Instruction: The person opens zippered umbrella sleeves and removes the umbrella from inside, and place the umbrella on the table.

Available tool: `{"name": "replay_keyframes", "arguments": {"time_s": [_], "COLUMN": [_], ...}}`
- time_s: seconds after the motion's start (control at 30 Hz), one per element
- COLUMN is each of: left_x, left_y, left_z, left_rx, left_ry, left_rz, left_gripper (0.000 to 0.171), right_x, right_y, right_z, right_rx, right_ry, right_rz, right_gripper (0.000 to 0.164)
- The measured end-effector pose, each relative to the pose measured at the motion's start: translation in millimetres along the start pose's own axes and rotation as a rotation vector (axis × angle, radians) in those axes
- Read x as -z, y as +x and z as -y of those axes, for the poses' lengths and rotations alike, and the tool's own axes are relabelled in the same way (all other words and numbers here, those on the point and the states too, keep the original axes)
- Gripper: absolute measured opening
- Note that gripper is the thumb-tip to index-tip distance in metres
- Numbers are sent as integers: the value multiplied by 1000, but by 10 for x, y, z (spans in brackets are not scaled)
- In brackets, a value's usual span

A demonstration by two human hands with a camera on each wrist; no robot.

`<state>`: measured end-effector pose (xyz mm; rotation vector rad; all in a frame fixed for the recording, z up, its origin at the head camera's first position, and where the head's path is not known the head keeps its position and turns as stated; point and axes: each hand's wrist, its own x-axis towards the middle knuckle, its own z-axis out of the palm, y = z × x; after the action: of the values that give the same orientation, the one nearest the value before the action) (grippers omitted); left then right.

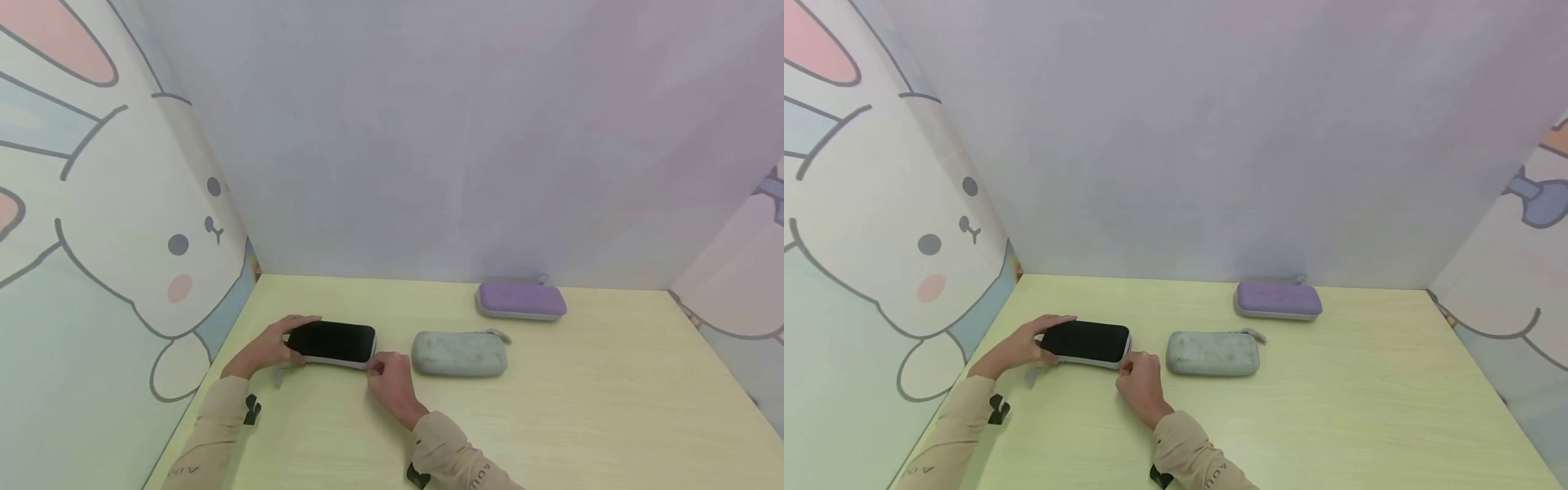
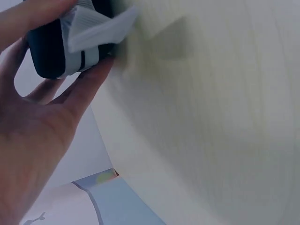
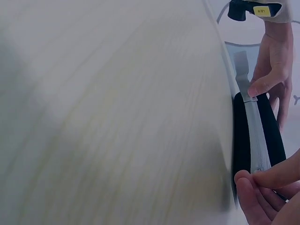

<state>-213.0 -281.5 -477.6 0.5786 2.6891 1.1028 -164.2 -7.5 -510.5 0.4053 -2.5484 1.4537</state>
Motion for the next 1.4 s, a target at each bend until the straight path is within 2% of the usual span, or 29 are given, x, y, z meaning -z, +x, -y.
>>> {"name": "replay_keyframes", "arguments": {"time_s": [0.07, 0.47, 0.77, 1.13, 1.4], "left_x": [0, -37, -60, -65, -71], "left_y": [-4, -1, 17, 1, 3], "left_z": [11, 9, 1, -12, -24], "left_rx": [-3, 79, 85, 143, 134], "left_ry": [-13, -11, -15, -6, 6], "left_rz": [-9, -98, -107, -114, -128], "left_gripper": [82, 80, 80, 79, 78], "right_x": [4, -5, -49, -110, -158], "right_y": [-3, -22, -21, -26, -26], "right_z": [15, 55, 79, 111, 143], "right_rx": [-1, 19, 49, 53, 77], "right_ry": [0, 2, 15, -4, -34], "right_rz": [2, 7, -1, 5, 20], "right_gripper": [23, 24, 23, 24, 24]}}
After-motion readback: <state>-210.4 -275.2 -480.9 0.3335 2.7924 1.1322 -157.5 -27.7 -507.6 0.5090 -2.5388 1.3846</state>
